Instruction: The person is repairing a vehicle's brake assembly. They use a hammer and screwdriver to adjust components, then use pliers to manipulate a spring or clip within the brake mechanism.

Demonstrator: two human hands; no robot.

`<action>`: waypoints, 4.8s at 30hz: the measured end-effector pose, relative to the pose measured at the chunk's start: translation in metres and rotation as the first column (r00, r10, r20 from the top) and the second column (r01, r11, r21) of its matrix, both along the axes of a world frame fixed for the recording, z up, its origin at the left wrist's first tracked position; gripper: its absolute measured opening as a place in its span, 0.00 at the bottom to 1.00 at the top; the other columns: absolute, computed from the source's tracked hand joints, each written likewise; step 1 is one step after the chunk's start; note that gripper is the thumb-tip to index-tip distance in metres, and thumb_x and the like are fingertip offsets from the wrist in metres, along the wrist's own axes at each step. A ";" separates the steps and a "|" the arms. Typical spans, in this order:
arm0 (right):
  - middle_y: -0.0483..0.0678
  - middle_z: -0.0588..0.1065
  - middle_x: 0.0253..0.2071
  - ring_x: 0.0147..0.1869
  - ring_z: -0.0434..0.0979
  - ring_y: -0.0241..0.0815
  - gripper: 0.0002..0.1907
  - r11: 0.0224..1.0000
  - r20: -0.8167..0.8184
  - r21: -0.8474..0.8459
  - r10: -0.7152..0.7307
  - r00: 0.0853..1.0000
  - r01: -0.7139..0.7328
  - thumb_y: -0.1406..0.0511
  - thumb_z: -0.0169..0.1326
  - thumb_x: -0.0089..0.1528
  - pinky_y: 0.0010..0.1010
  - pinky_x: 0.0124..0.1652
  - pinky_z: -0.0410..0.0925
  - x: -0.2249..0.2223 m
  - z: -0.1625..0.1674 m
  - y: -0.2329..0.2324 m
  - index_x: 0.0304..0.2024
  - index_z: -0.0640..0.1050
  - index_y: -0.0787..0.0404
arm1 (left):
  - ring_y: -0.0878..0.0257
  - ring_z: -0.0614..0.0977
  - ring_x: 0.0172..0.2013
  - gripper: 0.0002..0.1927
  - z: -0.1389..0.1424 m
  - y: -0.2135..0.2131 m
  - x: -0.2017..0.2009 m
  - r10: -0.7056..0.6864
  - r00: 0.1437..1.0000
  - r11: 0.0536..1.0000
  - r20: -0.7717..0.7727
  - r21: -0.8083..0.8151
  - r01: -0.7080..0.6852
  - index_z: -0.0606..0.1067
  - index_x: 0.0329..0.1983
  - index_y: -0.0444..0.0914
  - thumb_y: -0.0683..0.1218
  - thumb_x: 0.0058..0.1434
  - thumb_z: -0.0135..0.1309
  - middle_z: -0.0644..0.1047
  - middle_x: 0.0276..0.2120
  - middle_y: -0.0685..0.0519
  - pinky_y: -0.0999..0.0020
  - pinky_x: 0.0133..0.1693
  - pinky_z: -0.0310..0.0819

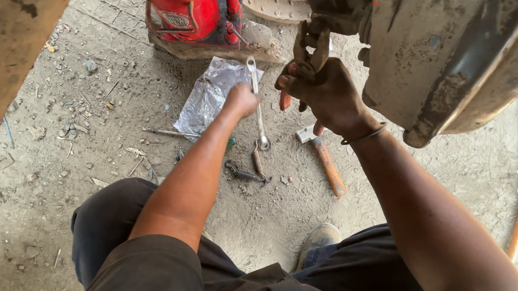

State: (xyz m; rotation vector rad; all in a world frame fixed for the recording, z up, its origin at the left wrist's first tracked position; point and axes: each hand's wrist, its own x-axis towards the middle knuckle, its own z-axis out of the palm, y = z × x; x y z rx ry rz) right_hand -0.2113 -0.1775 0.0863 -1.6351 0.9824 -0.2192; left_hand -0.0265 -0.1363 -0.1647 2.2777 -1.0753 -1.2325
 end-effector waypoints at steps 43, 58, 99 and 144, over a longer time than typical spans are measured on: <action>0.44 0.81 0.30 0.28 0.75 0.31 0.15 0.996 0.069 -0.080 0.036 0.997 -0.030 0.58 0.57 0.64 0.26 0.29 0.71 -0.004 -0.015 -0.002 0.38 0.83 0.64 | 0.48 0.83 0.28 0.03 0.207 -0.088 0.052 -0.058 0.486 0.250 0.872 -0.458 0.853 0.76 0.36 0.31 0.35 0.62 0.52 0.78 0.27 0.41 0.53 0.30 0.76; 0.46 0.80 0.30 0.29 0.74 0.30 0.13 1.000 0.025 0.009 -0.030 0.999 0.030 0.59 0.55 0.61 0.28 0.13 0.69 0.001 0.003 0.004 0.38 0.81 0.62 | 0.44 0.84 0.33 0.18 0.194 -0.105 0.039 -0.300 0.715 0.164 0.631 -0.705 0.690 0.78 0.51 0.33 0.32 0.59 0.49 0.80 0.34 0.40 0.52 0.35 0.76; 0.42 0.80 0.29 0.27 0.72 0.32 0.11 0.995 -0.152 -0.095 -0.049 0.987 0.035 0.60 0.59 0.59 0.28 0.19 0.67 -0.007 0.003 -0.001 0.35 0.85 0.61 | 0.55 0.87 0.39 0.19 0.143 -0.026 0.070 -0.160 0.485 0.875 -0.860 -0.351 -0.334 0.70 0.50 0.33 0.42 0.59 0.63 0.81 0.36 0.44 0.57 0.44 0.88; 0.44 0.74 0.18 0.16 0.67 0.32 0.17 0.996 -0.155 -0.080 -0.049 0.987 0.037 0.58 0.57 0.63 0.28 0.12 0.62 -0.008 0.002 0.000 0.25 0.82 0.61 | 0.63 0.81 0.30 0.12 0.216 -0.037 0.043 -0.485 0.861 0.565 0.151 -0.698 0.440 0.80 0.54 0.35 0.37 0.70 0.53 0.81 0.30 0.48 0.64 0.35 0.76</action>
